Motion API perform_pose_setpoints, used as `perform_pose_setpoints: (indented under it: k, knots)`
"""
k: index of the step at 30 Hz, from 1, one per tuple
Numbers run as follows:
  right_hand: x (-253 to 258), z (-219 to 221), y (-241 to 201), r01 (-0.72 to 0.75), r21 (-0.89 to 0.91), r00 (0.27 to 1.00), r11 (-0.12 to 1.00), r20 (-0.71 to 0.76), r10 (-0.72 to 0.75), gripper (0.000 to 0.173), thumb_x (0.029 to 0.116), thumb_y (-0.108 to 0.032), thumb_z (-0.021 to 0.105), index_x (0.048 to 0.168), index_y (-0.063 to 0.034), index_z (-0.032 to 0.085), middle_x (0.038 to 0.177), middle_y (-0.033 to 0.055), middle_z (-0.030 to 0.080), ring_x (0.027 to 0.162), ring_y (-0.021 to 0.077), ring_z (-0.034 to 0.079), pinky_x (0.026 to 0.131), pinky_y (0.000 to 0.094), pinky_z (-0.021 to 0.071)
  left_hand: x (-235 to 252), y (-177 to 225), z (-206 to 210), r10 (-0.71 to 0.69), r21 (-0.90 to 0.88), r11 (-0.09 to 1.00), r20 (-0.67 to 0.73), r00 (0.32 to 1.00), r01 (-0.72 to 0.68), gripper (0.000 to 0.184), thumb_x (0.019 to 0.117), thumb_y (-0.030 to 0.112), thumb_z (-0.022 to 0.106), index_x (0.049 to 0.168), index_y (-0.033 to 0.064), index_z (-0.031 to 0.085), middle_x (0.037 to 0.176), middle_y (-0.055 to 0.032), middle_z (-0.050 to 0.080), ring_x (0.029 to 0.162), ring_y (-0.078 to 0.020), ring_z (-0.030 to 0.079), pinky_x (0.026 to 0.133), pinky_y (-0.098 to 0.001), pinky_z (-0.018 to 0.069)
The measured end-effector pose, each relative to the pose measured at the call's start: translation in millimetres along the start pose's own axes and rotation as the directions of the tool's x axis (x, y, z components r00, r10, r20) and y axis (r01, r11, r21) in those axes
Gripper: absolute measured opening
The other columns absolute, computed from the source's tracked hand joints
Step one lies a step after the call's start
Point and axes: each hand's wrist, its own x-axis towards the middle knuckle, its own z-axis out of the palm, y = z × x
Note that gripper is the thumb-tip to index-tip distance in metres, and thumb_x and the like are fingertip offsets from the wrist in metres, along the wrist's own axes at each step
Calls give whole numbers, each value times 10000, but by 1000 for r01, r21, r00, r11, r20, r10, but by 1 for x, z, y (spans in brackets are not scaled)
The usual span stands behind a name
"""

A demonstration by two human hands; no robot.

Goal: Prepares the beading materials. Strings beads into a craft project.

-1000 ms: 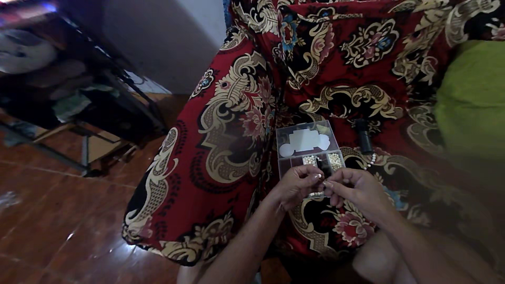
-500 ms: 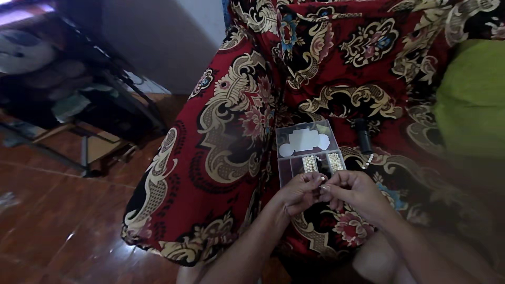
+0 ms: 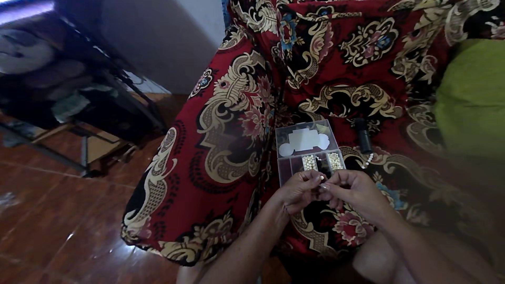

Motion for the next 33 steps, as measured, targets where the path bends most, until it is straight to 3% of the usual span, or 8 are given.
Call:
perform_pose_setpoints:
  k: [12,19,25,29,33]
  knots:
    - [2,-2,0,-19,10,999,1000,27,18,52,933,-58,710,883,-43,705,715,8,739,569,89,698,553,226,604,-3,11,1,58,177,983,-37,998,-51,207,996,-19,507,955,97,674,886,27,724,824,-88,703,818,-292,594]
    - [1,-3,-2,-17,67,999,998,38,14,71,946,-10,659,892,-39,695,718,9,740,580,91,701,574,227,606,-2,12,0,203,281,939,6,979,-196,200,921,-57,577,910,94,707,965,40,716,894,-71,683,838,-278,578]
    - [1,-4,-4,-69,190,997,979,58,59,101,953,12,637,889,-33,700,700,17,734,565,82,691,553,212,593,0,11,-4,424,364,818,144,894,-446,134,866,-53,686,909,58,748,1016,28,714,953,-48,674,856,-244,575]
    - [2,-4,-7,-111,220,993,969,62,99,116,958,20,618,894,-43,692,700,13,733,563,75,687,551,204,586,-2,12,-1,520,418,734,160,839,-535,116,836,-85,715,909,-2,752,1008,-6,708,965,-60,673,861,-226,575]
    - [2,-4,-7,-103,248,994,963,47,95,110,952,19,623,891,-46,687,700,17,731,559,77,684,541,203,582,-2,11,2,627,543,582,173,759,-605,105,813,-73,758,911,-35,761,1008,-51,712,944,-63,683,855,-215,583]
